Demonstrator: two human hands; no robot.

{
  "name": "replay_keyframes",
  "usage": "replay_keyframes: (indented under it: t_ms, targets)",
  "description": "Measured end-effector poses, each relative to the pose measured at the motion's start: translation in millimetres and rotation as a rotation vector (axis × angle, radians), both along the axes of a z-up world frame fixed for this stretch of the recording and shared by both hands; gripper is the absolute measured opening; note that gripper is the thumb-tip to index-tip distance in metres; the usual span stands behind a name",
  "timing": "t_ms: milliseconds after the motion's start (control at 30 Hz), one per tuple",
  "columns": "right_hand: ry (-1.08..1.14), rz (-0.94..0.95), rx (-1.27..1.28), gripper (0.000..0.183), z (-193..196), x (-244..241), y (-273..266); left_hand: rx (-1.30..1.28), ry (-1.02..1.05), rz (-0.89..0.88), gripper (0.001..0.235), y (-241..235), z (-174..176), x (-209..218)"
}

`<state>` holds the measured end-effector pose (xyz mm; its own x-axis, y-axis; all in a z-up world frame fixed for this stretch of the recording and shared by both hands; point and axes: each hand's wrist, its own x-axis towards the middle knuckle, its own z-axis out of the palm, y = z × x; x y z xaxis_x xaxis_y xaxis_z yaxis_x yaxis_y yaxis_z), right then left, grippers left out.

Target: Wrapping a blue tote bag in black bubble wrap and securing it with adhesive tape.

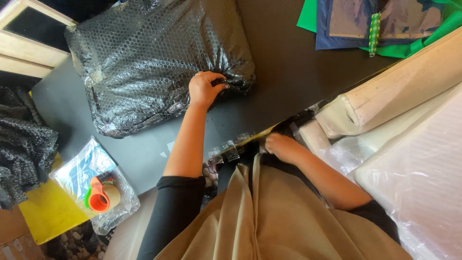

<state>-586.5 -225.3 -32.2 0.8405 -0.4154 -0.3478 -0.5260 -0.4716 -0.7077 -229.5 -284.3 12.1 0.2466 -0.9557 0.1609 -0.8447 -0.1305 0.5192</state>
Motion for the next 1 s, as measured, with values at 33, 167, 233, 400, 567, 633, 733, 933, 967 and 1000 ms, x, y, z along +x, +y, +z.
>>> replay_keyframes:
  t_ms: [33, 167, 233, 400, 567, 633, 733, 933, 967, 1000]
  targets:
    - [-0.001, -0.002, -0.001, 0.016, 18.2, -6.0, -0.1, -0.001, -0.001, -0.002, 0.022, -0.8, -1.3, 0.8]
    - [0.089, 0.101, 0.174, 0.01, 72.8, -7.0, -9.7, 0.01, -0.007, 0.001, 0.023, -0.8, 0.9, -0.3]
    - [0.064, 0.041, 0.152, 0.009, 78.9, 8.5, -20.8, -0.015, 0.009, -0.004, 0.023, 0.3, 7.5, -2.4]
    - [-0.565, -0.288, -0.433, 0.039, 64.6, 87.9, -66.4, 0.145, 0.086, -0.055, 0.027, -2.6, 21.5, 4.6]
    - [-0.641, -0.312, -0.686, 0.037, 49.9, 152.7, -104.3, 0.188, 0.119, -0.029, 0.028, -2.7, 32.5, 4.5]
    - [-0.604, -0.306, -0.756, 0.036, 40.8, 163.5, -117.2, 0.213, 0.115, -0.032, 0.028, -2.3, 30.3, 6.6]
    - [-0.672, -0.29, -0.88, 0.038, 41.5, 169.2, -125.2, 0.14, 0.132, -0.067, 0.026, 0.3, 20.5, 11.7]
    - [-0.8, -0.359, -0.867, 0.037, 35.5, 172.6, -125.0, -0.125, 0.22, -0.088, 0.032, 13.8, 14.0, 9.7]
    - [-0.802, -0.388, -0.871, 0.036, 35.5, 172.3, -123.8, -0.289, 0.082, -0.127, 0.021, 19.1, 14.9, 7.6]
    - [-0.804, -0.422, -0.874, 0.036, 35.3, 172.5, -121.6, -0.45, -0.059, -0.168, 0.01, 24.7, 16.2, 6.3]
